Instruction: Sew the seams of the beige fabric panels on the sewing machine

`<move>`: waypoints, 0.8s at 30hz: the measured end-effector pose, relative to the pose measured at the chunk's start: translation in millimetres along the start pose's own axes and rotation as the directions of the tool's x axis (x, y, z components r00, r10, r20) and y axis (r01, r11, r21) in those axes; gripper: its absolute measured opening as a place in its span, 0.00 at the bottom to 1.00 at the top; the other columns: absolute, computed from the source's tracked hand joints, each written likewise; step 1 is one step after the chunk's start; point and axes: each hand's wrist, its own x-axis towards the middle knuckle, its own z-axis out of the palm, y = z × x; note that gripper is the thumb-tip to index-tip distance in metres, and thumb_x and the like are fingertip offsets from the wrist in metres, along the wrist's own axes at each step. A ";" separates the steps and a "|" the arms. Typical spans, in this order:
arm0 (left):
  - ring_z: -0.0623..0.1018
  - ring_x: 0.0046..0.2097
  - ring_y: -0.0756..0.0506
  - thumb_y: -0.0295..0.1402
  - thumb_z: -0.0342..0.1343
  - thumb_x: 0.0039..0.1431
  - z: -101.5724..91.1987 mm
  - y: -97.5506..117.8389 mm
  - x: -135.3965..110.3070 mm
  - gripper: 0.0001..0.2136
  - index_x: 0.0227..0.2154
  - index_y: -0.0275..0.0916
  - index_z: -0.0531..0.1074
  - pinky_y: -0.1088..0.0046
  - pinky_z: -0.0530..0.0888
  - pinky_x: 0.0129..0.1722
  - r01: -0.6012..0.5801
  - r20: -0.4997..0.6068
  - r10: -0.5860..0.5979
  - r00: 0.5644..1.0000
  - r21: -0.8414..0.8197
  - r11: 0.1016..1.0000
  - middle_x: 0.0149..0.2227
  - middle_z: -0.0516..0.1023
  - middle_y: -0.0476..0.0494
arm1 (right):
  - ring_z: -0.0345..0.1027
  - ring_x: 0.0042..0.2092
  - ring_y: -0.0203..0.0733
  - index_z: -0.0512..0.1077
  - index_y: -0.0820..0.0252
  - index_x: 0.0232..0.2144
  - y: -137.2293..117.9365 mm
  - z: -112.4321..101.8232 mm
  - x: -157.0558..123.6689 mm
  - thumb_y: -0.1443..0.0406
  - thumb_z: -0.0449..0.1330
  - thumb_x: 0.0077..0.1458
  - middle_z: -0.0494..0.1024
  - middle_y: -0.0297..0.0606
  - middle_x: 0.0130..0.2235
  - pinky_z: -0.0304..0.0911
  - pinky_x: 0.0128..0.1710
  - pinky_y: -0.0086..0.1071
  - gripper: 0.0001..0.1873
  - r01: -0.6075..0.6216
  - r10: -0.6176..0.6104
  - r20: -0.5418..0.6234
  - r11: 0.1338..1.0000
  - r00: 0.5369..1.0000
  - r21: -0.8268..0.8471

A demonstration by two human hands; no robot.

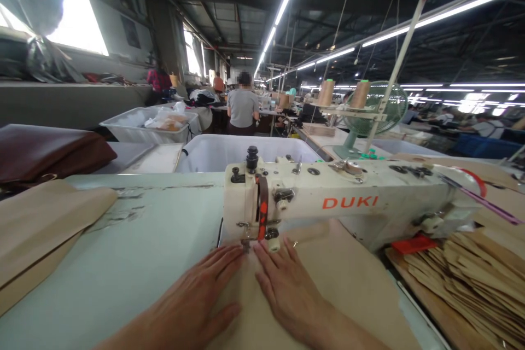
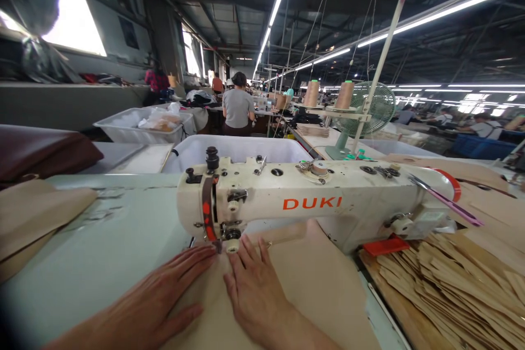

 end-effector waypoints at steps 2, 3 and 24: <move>0.61 0.66 0.37 0.44 0.52 0.66 0.4 -1.0 0.8 0.34 0.69 0.42 0.45 0.56 0.68 0.61 0.007 -0.004 -0.007 1.000 0.003 1.000 0.68 0.56 0.40 | 0.50 0.68 0.47 0.55 0.55 0.67 1.8 1.3 1.9 0.58 0.41 0.72 0.64 0.40 0.64 0.40 0.69 0.54 0.25 0.003 -0.003 -0.012 1.000 1.000 -0.012; 0.61 0.67 0.38 0.44 0.52 0.66 0.6 -1.3 1.2 0.34 0.69 0.42 0.45 0.56 0.68 0.61 0.012 -0.003 -0.012 1.000 0.003 1.000 0.68 0.56 0.40 | 0.51 0.68 0.46 0.56 0.56 0.66 2.6 2.0 2.7 0.58 0.42 0.71 0.65 0.40 0.63 0.40 0.69 0.54 0.25 0.001 -0.001 -0.018 1.000 1.000 -0.018; 0.63 0.66 0.38 0.42 0.52 0.66 0.1 1.5 6.2 0.34 0.69 0.41 0.45 0.58 0.69 0.61 0.020 -0.029 -0.019 0.999 0.011 1.000 0.67 0.58 0.39 | 0.51 0.68 0.48 0.60 0.57 0.64 2.8 2.7 4.3 0.58 0.44 0.71 0.67 0.44 0.62 0.43 0.68 0.55 0.24 -0.014 0.013 -0.029 1.000 1.000 -0.019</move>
